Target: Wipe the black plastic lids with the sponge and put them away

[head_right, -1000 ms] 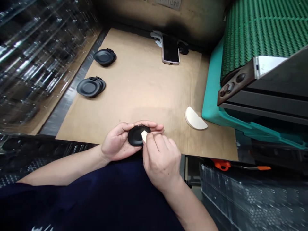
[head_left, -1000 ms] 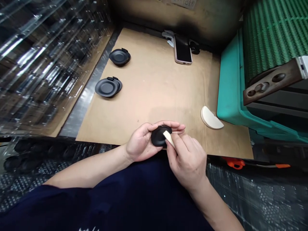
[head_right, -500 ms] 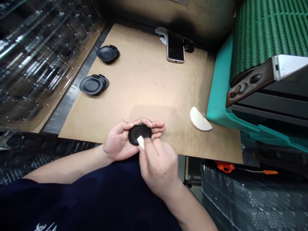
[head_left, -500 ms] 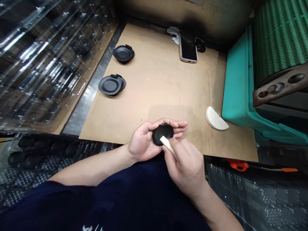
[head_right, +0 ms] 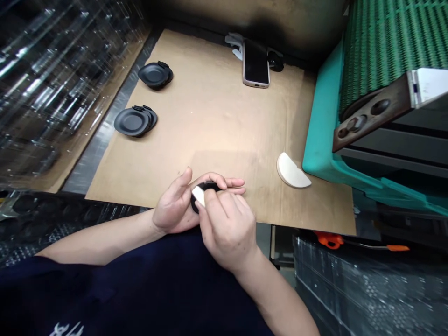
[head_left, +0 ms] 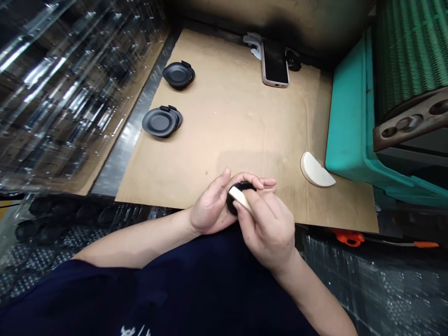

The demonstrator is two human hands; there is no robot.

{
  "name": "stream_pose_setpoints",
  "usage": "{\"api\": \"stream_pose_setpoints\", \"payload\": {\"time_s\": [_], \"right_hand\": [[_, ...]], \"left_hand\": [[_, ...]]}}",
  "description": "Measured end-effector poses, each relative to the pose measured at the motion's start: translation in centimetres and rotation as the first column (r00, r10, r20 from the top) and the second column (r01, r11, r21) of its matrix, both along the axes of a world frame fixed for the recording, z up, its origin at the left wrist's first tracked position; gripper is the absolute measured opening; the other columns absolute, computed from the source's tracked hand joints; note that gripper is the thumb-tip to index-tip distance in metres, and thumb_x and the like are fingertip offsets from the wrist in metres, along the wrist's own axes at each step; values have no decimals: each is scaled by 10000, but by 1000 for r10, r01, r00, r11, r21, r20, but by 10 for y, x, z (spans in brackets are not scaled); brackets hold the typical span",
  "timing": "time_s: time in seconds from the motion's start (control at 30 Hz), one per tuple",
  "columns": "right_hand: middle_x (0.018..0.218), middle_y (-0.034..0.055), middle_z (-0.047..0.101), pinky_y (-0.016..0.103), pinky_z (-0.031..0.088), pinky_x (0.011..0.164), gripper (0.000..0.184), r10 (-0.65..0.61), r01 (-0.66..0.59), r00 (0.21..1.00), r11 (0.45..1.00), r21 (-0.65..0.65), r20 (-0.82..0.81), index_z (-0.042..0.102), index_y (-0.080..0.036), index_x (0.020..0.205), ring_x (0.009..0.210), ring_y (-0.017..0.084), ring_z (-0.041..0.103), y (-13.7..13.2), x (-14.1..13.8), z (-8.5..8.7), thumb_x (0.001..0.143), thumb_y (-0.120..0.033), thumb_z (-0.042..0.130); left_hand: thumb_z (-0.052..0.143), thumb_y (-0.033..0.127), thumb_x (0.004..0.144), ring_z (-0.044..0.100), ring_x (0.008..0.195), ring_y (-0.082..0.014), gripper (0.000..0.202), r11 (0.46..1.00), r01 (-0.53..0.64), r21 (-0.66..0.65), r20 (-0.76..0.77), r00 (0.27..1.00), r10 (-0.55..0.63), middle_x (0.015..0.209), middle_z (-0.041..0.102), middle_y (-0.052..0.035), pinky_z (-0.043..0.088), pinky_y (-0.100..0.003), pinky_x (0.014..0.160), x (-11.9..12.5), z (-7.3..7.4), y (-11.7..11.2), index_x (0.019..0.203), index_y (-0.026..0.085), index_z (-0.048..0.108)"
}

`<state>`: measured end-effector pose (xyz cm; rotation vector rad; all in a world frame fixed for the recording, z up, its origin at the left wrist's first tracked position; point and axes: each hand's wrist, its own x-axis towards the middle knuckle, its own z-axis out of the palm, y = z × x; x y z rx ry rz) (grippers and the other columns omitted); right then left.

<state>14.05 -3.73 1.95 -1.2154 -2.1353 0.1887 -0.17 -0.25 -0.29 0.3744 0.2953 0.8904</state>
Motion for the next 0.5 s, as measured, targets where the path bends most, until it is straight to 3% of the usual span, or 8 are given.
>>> {"api": "stream_pose_setpoints", "payload": {"time_s": [0.07,0.2,0.4,0.5], "right_hand": [[849,87,686,340,525,702,191,-9,9,1000,1000,0,-22,657,-110,1132,751,197,629,0,1,0,953,-143,596],[816,73,683,335,512,674,191,108,-108,994,994,-32,-2,655,-100,1113,721,189,620,-2,2,-1,930,-109,602],[858,101,683,350,515,692,208,27,-27,999,999,19,-24,656,-78,1131,756,207,637,2,3,-2,935,-121,602],[819,75,685,338,508,673,194,116,-115,993,993,-19,18,651,-97,1121,734,193,633,-5,3,-2,938,-110,590]], "left_hand": [[321,585,1031,462,1445,-351,566,1000,8,-6,-9,1000,-8,1414,610,-171,236,-518,1248,0,-1,0,1066,149,680],[322,653,1006,469,1433,-378,631,999,9,-39,-22,1000,-10,1438,583,-179,275,-536,1229,0,-1,2,1065,139,683],[369,615,1014,498,1413,-348,561,1000,8,-14,-38,999,-8,1387,627,-160,258,-516,1239,0,1,0,1052,156,689],[350,629,1010,508,1400,-373,595,1000,-13,-29,-46,999,12,1432,589,-179,312,-539,1210,0,0,0,1048,142,689]]}}
